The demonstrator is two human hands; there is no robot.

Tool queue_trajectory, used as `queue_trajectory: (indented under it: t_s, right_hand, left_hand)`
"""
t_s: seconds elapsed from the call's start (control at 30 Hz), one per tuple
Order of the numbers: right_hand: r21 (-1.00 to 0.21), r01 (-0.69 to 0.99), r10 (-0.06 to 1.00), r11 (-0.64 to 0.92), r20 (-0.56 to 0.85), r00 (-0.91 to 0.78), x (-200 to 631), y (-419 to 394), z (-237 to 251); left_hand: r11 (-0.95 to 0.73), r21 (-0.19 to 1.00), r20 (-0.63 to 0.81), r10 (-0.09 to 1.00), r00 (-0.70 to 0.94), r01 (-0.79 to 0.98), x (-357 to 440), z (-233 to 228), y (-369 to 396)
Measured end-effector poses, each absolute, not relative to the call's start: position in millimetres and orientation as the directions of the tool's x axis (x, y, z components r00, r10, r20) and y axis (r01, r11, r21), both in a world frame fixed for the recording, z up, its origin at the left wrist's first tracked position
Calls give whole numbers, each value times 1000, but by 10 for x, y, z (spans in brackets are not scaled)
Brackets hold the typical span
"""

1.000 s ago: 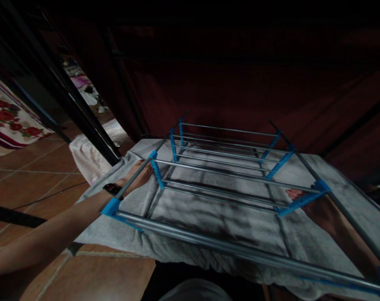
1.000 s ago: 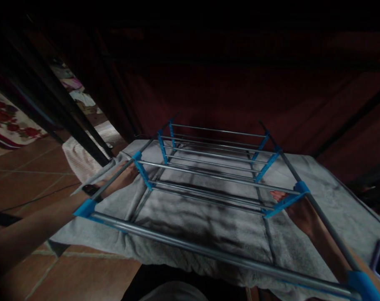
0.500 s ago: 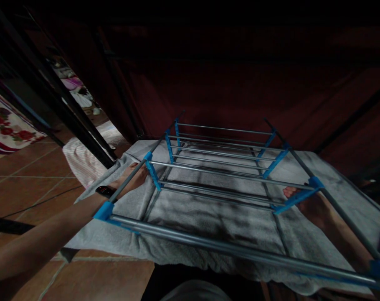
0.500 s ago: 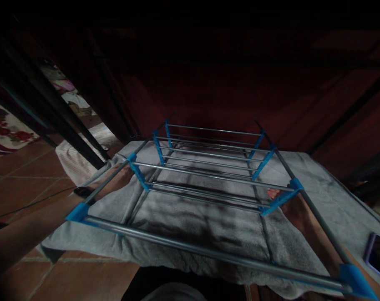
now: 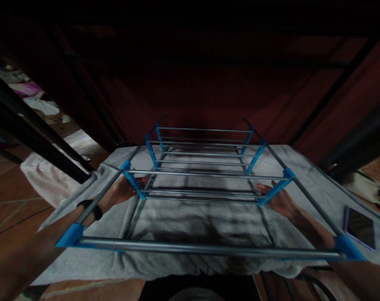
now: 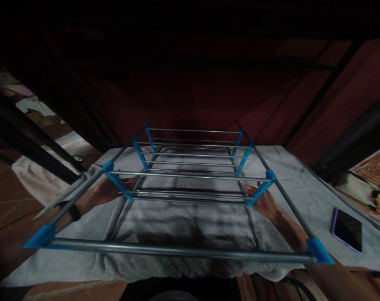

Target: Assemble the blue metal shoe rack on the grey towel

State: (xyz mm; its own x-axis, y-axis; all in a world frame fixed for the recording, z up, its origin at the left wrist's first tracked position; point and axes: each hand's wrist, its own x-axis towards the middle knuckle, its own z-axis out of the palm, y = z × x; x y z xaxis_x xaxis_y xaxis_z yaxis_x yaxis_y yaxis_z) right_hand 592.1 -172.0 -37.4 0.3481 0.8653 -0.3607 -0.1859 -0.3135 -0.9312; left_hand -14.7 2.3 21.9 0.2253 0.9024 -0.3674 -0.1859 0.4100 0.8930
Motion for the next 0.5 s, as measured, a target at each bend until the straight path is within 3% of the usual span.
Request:
queue_trajectory:
  t_s: [0.1, 0.23, 0.5]
  right_hand:
    - [-877, -333, 867, -347, -435, 242, 5909, -1600, -445]
    - [-826, -422, 841, -372, -493, 223, 5935, -1633, -544]
    - [-891, -294, 897, -347, -407, 173, 5938, -1699, -570]
  left_hand:
    - [511, 838, -455, 848, 271, -193, -201, 111, 58]
    - [536, 810, -459, 832, 310, -238, -227, 8, 30]
    - [515, 835, -476, 853, 214, -195, -107, 99, -60]
